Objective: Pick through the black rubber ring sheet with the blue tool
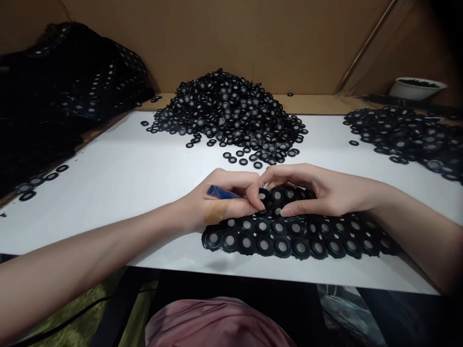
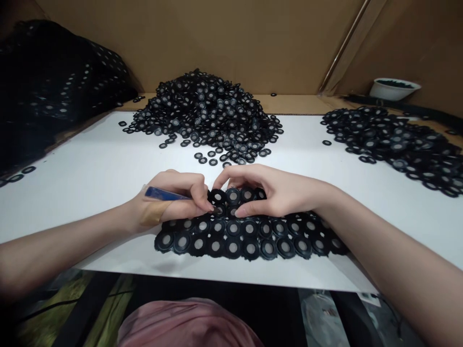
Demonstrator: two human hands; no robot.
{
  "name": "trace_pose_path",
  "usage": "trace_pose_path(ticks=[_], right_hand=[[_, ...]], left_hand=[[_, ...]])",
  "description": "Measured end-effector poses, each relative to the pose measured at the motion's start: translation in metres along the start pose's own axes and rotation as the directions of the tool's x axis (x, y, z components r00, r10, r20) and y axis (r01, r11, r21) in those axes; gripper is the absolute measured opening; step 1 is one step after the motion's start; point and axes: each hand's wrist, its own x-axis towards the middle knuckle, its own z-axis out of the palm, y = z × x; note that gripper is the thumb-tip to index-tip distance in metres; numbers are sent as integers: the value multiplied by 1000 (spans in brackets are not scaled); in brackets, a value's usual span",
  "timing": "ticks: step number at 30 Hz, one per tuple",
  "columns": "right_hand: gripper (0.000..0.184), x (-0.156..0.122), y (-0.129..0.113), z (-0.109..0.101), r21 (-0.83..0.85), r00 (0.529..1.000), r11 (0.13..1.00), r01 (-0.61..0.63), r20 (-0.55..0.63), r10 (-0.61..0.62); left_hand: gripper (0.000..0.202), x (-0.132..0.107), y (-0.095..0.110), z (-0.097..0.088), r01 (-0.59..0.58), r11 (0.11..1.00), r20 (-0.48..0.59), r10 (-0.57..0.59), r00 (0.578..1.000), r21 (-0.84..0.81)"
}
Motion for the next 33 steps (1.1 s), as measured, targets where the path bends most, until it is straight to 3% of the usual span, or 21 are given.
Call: trace_pose_path(ticks=[22,33], right_hand=[[34,1,2,4,-49,993,999,14,-114,-19],[32,3,3,3,19,996,1000,13,-86,-12]], left_hand=[[3,2,1,1,42,999,-15,-42,999,-31],[3,3,2,1,58,997,-26,-60,998,-47]])
